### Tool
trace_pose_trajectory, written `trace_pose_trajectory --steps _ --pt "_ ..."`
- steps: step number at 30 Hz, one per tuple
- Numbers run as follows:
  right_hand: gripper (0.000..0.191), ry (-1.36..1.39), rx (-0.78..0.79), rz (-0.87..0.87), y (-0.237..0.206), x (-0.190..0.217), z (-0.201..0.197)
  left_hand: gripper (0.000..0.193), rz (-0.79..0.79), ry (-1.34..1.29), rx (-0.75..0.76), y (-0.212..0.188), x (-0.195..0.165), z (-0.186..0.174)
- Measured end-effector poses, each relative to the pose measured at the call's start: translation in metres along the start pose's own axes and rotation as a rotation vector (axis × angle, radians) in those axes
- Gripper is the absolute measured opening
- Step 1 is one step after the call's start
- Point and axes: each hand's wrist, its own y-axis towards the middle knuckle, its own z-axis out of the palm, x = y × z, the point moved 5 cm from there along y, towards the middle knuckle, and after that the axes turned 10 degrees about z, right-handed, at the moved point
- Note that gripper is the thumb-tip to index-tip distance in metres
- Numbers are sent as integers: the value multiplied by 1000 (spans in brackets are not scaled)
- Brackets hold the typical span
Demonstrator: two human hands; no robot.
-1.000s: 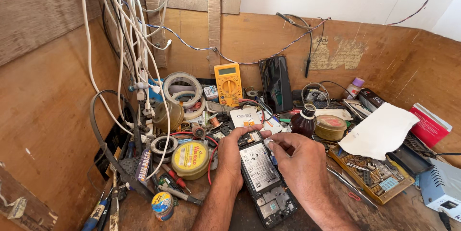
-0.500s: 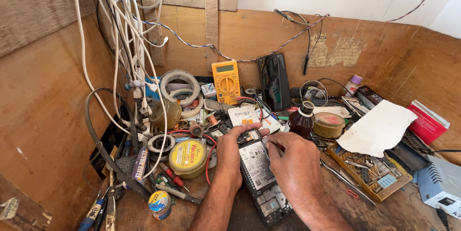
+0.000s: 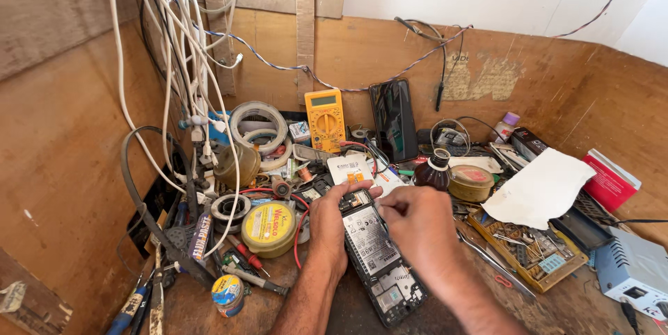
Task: The person pries open the back cover of a smartphone, removes the battery, and works on the internal components, using a small hand tool on the internals and picking up a bottle of liquid near the end.
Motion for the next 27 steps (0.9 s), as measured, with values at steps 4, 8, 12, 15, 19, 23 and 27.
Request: trace_pose_trajectory --steps 4,8,12,15,19,23,27 --pt "14 442 243 270 12 -24 1 50 -41 -31 22 0 3 2" --pt "16 576 329 348 12 -38 1 51 -64 -54 49 1 5 0" --pt "19 691 397 385 14 -47 2 53 -119 -115 64 2 12 0" --pt "21 738 425 425 16 -51 3 55 -141 -149 86 5 15 -1" --pt "23 768 450 473 17 -55 6 55 -145 -163 101 7 18 -2" --pt "23 787 465 476 17 -55 7 56 -161 -190 100 9 19 -4" --pt "23 794 473 483 18 -57 8 56 -166 -199 103 9 19 -3"
